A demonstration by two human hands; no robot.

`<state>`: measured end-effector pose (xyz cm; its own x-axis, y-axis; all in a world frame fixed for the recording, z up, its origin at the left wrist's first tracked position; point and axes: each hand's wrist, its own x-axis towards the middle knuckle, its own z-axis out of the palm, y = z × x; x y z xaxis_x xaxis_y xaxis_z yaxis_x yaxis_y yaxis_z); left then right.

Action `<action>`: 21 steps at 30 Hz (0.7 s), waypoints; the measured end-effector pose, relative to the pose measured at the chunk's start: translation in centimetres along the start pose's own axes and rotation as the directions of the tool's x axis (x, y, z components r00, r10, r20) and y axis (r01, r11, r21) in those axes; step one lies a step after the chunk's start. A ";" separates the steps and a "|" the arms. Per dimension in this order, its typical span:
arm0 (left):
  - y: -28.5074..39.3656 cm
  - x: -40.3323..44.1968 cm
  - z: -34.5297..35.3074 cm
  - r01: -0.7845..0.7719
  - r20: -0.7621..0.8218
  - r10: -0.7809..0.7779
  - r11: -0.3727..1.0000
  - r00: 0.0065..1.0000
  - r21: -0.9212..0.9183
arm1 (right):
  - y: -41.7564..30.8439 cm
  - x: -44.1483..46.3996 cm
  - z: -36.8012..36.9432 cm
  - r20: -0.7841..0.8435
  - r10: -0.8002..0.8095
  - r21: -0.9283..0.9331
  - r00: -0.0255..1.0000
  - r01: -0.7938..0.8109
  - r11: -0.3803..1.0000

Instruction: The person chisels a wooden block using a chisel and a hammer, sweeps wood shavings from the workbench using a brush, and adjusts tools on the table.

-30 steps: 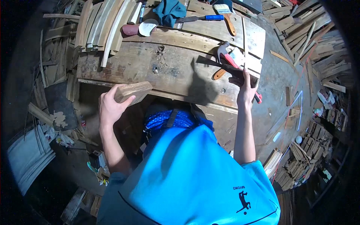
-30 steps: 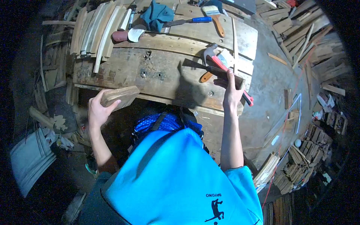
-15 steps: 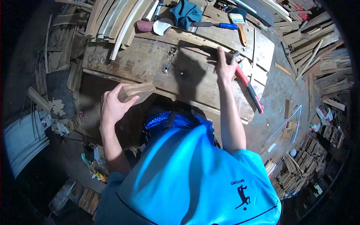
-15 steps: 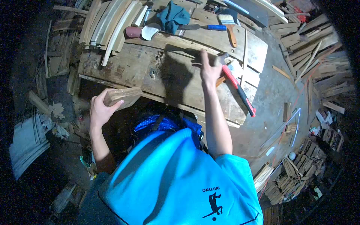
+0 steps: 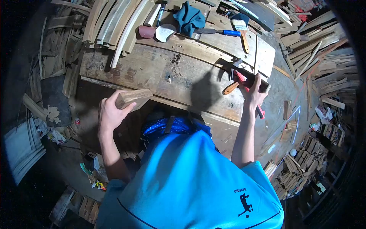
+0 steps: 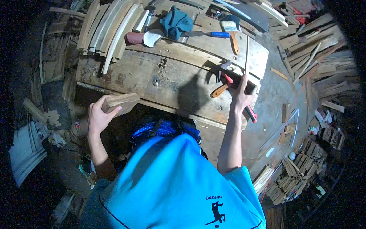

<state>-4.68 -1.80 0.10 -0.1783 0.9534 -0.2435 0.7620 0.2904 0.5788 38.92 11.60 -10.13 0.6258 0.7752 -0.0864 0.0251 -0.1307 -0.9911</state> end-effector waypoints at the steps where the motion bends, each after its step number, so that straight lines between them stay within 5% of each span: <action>1: 0.2 0.1 -0.2 -0.009 0.009 0.009 1.000 1.000 -0.009 | -0.2 -0.1 0.3 -0.006 -0.009 -0.018 1.000 0.009 1.000; 4: 0.6 0.5 -0.4 -0.046 0.019 0.046 0.998 0.999 -0.034 | 2.6 0.4 1.4 0.094 0.003 0.170 0.996 -0.019 0.985; 8: 0.8 0.3 -0.7 -0.090 -0.008 0.090 0.996 0.996 -0.013 | 4.0 -0.3 5.5 0.218 0.000 0.097 0.976 -0.022 0.995; 12: 1.3 0.2 -0.4 -0.082 0.010 0.082 0.996 0.997 0.036 | 1.0 -1.6 9.0 0.166 -0.096 0.066 0.982 0.086 0.994; 21: 1.3 -0.2 1.1 -0.092 0.006 0.093 0.995 0.996 -0.033 | 2.7 -0.5 0.0 0.288 0.046 0.022 0.956 -0.054 0.998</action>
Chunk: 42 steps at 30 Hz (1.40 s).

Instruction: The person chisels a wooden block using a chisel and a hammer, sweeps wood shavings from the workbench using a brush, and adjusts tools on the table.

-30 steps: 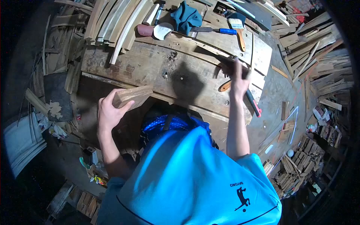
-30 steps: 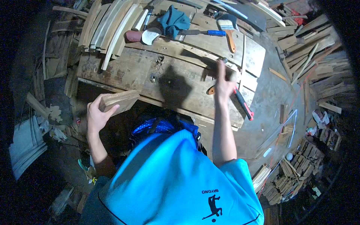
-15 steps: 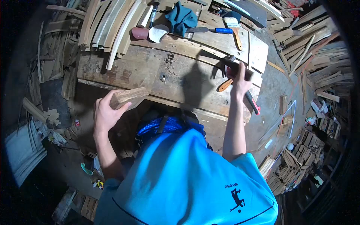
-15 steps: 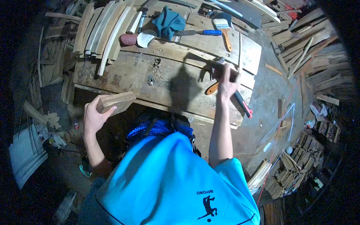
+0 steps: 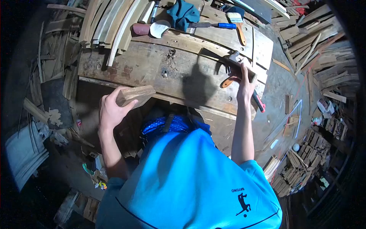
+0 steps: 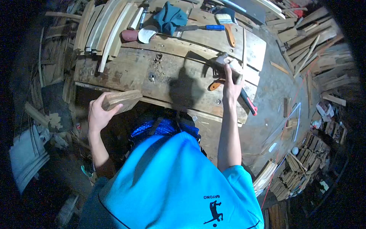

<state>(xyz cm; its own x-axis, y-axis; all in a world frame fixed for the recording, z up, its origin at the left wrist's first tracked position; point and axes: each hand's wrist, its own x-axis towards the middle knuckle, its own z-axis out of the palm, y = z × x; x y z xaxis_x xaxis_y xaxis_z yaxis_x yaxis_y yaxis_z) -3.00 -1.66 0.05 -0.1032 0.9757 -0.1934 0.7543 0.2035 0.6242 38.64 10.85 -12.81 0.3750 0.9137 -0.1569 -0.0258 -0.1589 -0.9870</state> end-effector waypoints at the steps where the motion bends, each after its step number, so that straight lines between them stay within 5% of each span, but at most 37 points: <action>1: -0.1 -0.1 0.1 0.012 0.003 -0.012 1.000 1.000 -0.022 | -1.0 -1.3 -0.1 0.032 0.029 0.043 0.999 -0.031 0.999; 2: -0.2 -0.3 0.2 0.026 -0.001 -0.026 1.000 1.000 -0.009 | -1.1 -1.7 -0.9 0.073 0.006 -0.058 0.997 -0.001 0.998; 7: -0.6 -1.1 0.7 0.075 -0.018 -0.075 0.997 0.997 0.027 | -0.4 -4.9 -3.7 0.228 0.102 0.065 0.968 -0.120 0.991; 15: -0.3 -2.0 1.5 0.078 -0.045 -0.077 0.997 0.996 0.017 | 1.6 -6.8 -4.0 0.176 0.239 0.069 0.955 -0.254 0.965; 22: 0.2 -2.7 1.7 0.087 -0.063 -0.087 0.996 0.994 0.005 | 3.9 -7.9 -0.6 0.251 0.195 0.088 0.948 -0.223 0.971; 26: 1.0 -3.4 1.1 0.119 -0.055 -0.118 0.993 0.991 0.008 | 4.4 -9.0 4.0 0.232 0.062 -0.010 0.971 -0.062 0.998; 29: 0.0 -3.8 0.9 0.114 -0.076 -0.113 0.993 0.991 0.005 | 4.2 -9.2 4.4 0.338 0.206 0.037 0.918 -0.231 0.972; 31: -1.0 -3.9 0.5 0.118 -0.074 -0.117 0.993 0.990 0.006 | 4.6 -9.3 3.8 0.245 0.080 0.089 0.966 -0.105 0.990; 32: -1.6 -3.9 0.2 0.120 -0.068 -0.120 0.993 0.990 -0.002 | 3.1 -10.2 2.9 0.242 0.226 0.201 0.943 -0.277 0.940; 42: -8.5 1.5 -3.8 -0.041 0.028 0.042 0.999 0.999 -0.025 | 3.0 -21.9 -0.2 0.047 0.277 0.129 0.960 -0.280 0.951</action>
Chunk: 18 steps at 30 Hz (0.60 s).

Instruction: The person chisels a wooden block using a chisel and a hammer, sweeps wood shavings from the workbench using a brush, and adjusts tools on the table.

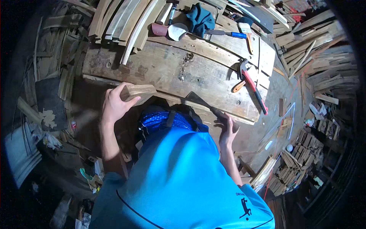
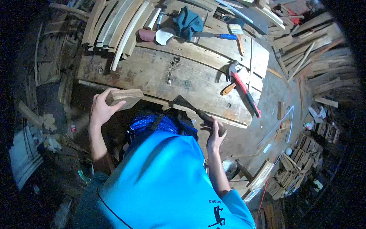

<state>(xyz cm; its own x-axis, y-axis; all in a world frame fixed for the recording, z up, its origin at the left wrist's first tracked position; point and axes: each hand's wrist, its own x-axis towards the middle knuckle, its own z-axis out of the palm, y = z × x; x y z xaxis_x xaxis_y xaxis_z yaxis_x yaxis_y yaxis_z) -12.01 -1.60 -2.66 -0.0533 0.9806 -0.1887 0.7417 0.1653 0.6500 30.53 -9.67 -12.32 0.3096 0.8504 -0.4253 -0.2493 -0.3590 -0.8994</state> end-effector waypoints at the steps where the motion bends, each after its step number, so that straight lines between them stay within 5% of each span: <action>1: -0.2 0.8 -0.6 -0.016 0.023 0.017 1.000 1.000 -0.015 | 0.7 -1.1 0.9 -0.025 0.020 0.010 0.999 -0.020 1.000; 5: -1.3 3.3 -2.3 -0.060 0.132 0.067 0.997 0.989 -0.056 | 2.5 -4.2 5.9 -0.216 -0.045 0.066 0.975 0.060 0.996; 9: -2.4 4.9 -3.8 -0.128 0.219 0.105 0.987 0.970 0.095 | 4.4 -5.3 10.5 -0.335 -0.087 0.107 0.938 0.129 0.986; 15: -3.0 5.3 -5.4 -0.156 0.229 0.141 0.986 0.963 0.050 | 3.6 -5.2 15.6 -0.415 -0.024 0.102 0.909 0.073 0.992; 18: -3.4 5.3 -6.0 -0.153 0.250 0.130 0.985 0.960 0.076 | 4.9 -3.3 16.9 -0.388 -0.100 0.145 0.916 0.168 0.975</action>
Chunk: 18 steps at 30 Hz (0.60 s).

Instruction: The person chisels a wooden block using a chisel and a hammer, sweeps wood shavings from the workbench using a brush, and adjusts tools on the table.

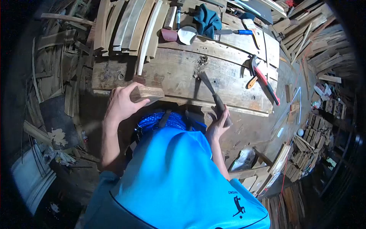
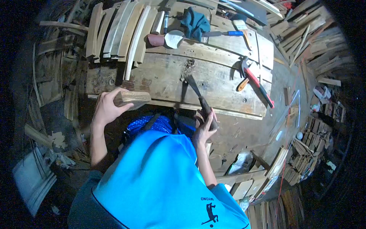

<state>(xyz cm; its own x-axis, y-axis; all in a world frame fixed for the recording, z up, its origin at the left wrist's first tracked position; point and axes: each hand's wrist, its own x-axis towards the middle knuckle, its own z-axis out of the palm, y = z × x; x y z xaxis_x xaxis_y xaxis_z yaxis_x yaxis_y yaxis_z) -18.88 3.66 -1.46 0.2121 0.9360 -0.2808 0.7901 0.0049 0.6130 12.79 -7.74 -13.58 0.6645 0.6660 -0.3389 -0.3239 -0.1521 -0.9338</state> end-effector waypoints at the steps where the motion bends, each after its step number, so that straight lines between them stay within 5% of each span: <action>1: -0.2 0.0 -0.2 0.002 0.010 -0.002 1.000 1.000 0.007 | 0.2 0.1 0.0 -0.006 0.004 0.040 1.000 -0.004 0.999; 4: -0.9 0.2 -0.4 -0.024 0.008 0.024 0.999 1.000 -0.030 | -0.4 0.0 -0.7 -0.008 0.036 0.186 0.999 -0.034 0.982; 11: -1.7 2.1 0.1 -0.076 0.077 0.077 0.997 0.994 -0.014 | -2.1 -4.5 -3.6 0.093 -0.073 -0.116 0.993 0.083 0.990; 18: -0.2 3.6 -0.3 -0.122 0.126 0.119 0.992 0.985 0.015 | 4.2 -4.1 -4.5 0.082 -0.098 -0.270 0.992 0.117 0.956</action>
<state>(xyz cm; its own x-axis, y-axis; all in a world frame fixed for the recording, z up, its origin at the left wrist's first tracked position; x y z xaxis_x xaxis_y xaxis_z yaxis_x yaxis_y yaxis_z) -18.46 7.10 -2.32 0.3752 0.8783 -0.2964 0.7670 -0.1146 0.6313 11.72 -14.43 -16.66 0.6359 0.7351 -0.2352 -0.0499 -0.2650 -0.9630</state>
